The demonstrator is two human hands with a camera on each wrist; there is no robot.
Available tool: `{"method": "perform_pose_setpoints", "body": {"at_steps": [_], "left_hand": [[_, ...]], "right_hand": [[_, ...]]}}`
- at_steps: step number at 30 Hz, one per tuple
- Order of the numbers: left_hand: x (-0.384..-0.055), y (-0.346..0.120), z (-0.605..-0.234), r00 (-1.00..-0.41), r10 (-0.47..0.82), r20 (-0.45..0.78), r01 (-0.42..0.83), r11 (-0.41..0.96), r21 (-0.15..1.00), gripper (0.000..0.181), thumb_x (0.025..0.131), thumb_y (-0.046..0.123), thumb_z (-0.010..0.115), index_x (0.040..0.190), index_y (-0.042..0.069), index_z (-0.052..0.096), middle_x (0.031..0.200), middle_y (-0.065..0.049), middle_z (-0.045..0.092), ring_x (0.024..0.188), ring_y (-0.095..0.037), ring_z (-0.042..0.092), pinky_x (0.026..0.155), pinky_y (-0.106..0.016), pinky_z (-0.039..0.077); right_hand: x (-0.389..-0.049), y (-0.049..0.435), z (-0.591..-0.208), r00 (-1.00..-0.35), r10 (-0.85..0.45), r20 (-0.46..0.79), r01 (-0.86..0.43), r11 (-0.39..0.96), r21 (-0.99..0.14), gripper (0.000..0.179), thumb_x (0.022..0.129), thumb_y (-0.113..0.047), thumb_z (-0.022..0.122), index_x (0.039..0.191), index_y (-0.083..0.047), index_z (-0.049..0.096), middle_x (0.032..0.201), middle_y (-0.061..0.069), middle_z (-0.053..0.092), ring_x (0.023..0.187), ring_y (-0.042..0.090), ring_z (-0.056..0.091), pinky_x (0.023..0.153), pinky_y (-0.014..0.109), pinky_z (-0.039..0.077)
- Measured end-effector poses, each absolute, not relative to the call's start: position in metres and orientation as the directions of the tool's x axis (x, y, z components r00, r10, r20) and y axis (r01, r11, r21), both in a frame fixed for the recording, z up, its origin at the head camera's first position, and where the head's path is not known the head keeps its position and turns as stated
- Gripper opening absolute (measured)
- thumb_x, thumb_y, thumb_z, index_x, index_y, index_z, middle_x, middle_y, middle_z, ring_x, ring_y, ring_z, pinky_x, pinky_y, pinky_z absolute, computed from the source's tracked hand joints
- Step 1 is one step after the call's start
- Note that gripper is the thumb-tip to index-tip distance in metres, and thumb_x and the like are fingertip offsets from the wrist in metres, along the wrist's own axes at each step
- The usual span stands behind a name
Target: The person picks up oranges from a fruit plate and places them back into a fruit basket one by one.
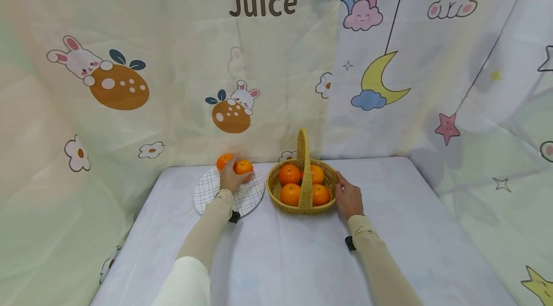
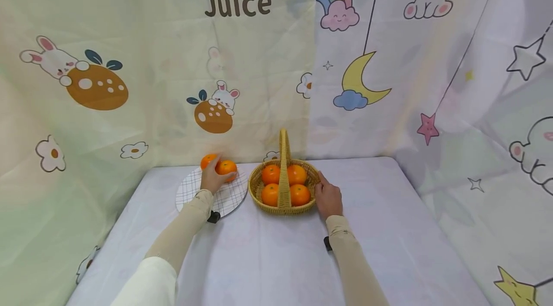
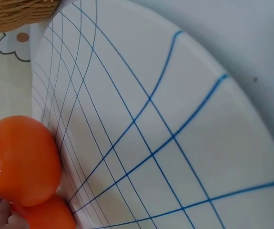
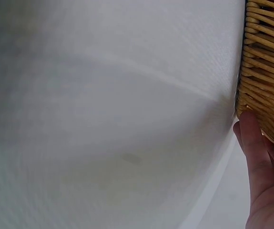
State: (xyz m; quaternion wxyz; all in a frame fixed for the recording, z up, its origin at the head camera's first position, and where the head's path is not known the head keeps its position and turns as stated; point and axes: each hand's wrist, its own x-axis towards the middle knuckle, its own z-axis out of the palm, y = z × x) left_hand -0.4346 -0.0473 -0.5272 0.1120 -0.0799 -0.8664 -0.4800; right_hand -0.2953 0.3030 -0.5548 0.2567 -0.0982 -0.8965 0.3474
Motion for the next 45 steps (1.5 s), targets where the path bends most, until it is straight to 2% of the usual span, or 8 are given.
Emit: {"method": "perform_pose_setpoints", "body": {"at_steps": [3,9,18,21,25,31,38,45], "left_hand": [[-0.433,-0.048,-0.527,-0.962,0.026,0.272,0.244,0.525,0.816,0.076,0.067,0.021,0.076,0.132,0.011,0.038,0.131,-0.01,0.039,0.114,-0.026,0.038,0.096,-0.045,0.03],[-0.433,-0.051,-0.53,-0.96,0.023,0.278,0.248,0.527,0.813,0.076,0.066,0.023,0.076,0.131,0.011,0.039,0.131,-0.009,0.04,0.115,-0.027,0.038,0.097,-0.045,0.03],[-0.437,-0.057,-0.546,-0.959,-0.028,0.281,0.221,0.545,0.809,0.077,0.062,0.026,0.079,0.126,0.004,0.042,0.123,-0.01,0.046,0.107,-0.027,0.043,0.095,-0.043,0.031],[-0.437,-0.059,-0.554,-0.966,-0.035,0.256,0.193,0.558,0.807,0.079,0.062,0.03,0.078,0.126,0.006,0.041,0.123,-0.009,0.046,0.108,-0.025,0.043,0.097,-0.041,0.03],[-0.437,-0.058,-0.558,-0.956,-0.022,0.292,0.229,0.566,0.792,0.077,0.06,0.032,0.079,0.124,0.005,0.043,0.121,-0.01,0.048,0.107,-0.026,0.044,0.097,-0.04,0.03],[-0.433,-0.054,-0.555,-0.956,-0.026,0.292,0.23,0.551,0.802,0.075,0.061,0.03,0.078,0.123,0.006,0.044,0.12,-0.008,0.048,0.106,-0.025,0.044,0.096,-0.04,0.031],[-0.432,-0.054,-0.558,-0.966,-0.018,0.256,0.206,0.544,0.814,0.08,0.061,0.032,0.078,0.127,0.006,0.04,0.125,-0.008,0.044,0.11,-0.025,0.041,0.098,-0.042,0.028],[-0.432,-0.048,-0.552,-0.964,-0.009,0.264,0.221,0.523,0.824,0.076,0.061,0.031,0.079,0.124,0.009,0.043,0.121,-0.005,0.047,0.108,-0.022,0.043,0.097,-0.041,0.03]], "right_hand": [[-0.296,0.301,-0.554,-0.848,0.357,0.392,0.0,0.739,-0.673,0.041,0.09,-0.021,0.043,0.13,-0.027,0.041,0.049,0.002,0.04,0.044,0.016,0.033,0.047,0.027,0.035],[-0.297,0.297,-0.552,-0.858,0.351,0.374,0.009,0.739,-0.673,0.041,0.09,-0.02,0.043,0.131,-0.026,0.04,0.052,0.003,0.04,0.044,0.016,0.034,0.045,0.027,0.035],[-0.299,0.291,-0.549,-0.859,0.34,0.384,-0.006,0.741,-0.671,0.039,0.091,-0.024,0.039,0.13,-0.024,0.041,0.048,0.001,0.037,0.043,0.016,0.03,0.045,0.028,0.033],[-0.3,0.291,-0.549,-0.856,0.337,0.391,-0.014,0.742,-0.67,0.039,0.091,-0.024,0.039,0.13,-0.022,0.043,0.047,0.001,0.036,0.042,0.015,0.03,0.043,0.027,0.032],[-0.3,0.293,-0.547,-0.848,0.341,0.406,-0.022,0.742,-0.67,0.039,0.09,-0.021,0.041,0.129,-0.022,0.043,0.047,0.001,0.037,0.041,0.015,0.03,0.042,0.028,0.032],[-0.299,0.294,-0.548,-0.851,0.353,0.388,-0.002,0.737,-0.675,0.04,0.091,-0.023,0.041,0.13,-0.026,0.041,0.049,0.002,0.038,0.044,0.016,0.032,0.048,0.028,0.035],[-0.297,0.296,-0.552,-0.857,0.349,0.38,0.001,0.737,-0.675,0.04,0.091,-0.023,0.041,0.13,-0.021,0.041,0.053,0.002,0.044,0.047,0.017,0.036,0.057,0.028,0.039],[-0.295,0.3,-0.554,-0.86,0.359,0.364,0.025,0.741,-0.672,0.04,0.091,-0.022,0.041,0.131,-0.022,0.041,0.055,0.002,0.047,0.047,0.017,0.038,0.054,0.028,0.039]]}}
